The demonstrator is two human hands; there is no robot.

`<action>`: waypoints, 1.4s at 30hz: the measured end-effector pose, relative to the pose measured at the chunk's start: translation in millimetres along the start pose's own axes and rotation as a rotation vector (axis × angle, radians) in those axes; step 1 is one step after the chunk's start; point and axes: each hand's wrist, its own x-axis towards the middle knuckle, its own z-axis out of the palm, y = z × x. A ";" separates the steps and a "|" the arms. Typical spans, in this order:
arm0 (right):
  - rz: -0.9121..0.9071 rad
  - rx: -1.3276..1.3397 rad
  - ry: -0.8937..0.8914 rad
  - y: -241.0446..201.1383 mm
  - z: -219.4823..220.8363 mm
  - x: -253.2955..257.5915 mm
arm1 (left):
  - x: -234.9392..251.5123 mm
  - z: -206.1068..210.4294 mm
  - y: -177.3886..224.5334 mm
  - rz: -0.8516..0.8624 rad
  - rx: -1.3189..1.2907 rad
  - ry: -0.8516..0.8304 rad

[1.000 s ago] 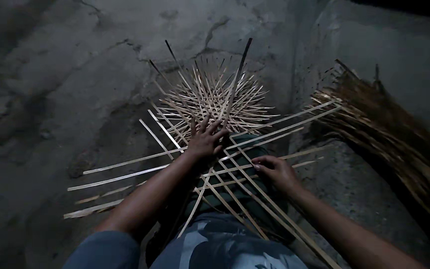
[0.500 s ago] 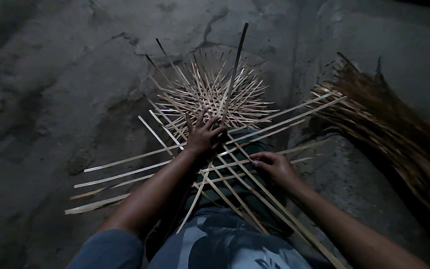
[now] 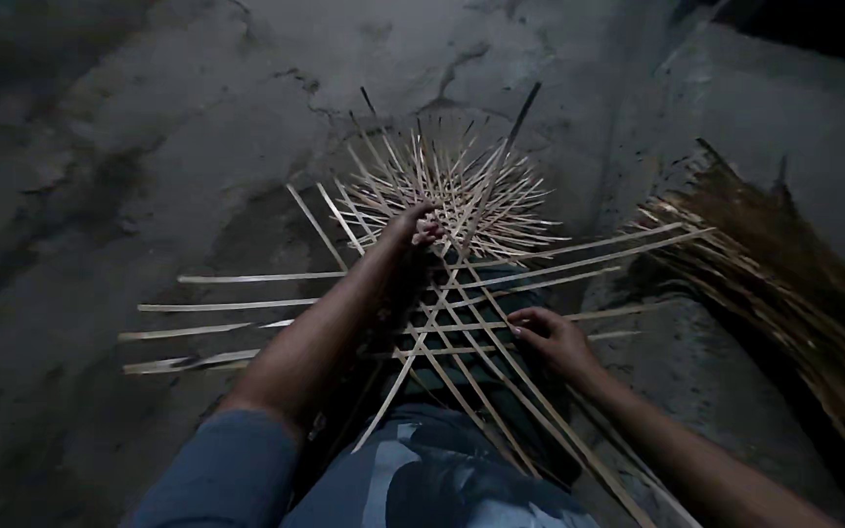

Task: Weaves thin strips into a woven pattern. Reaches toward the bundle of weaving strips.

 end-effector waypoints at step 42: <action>0.107 -0.012 0.336 -54.4 39.4 116.0 | 1.8 20.1 -61.4 0.079 -0.202 -0.236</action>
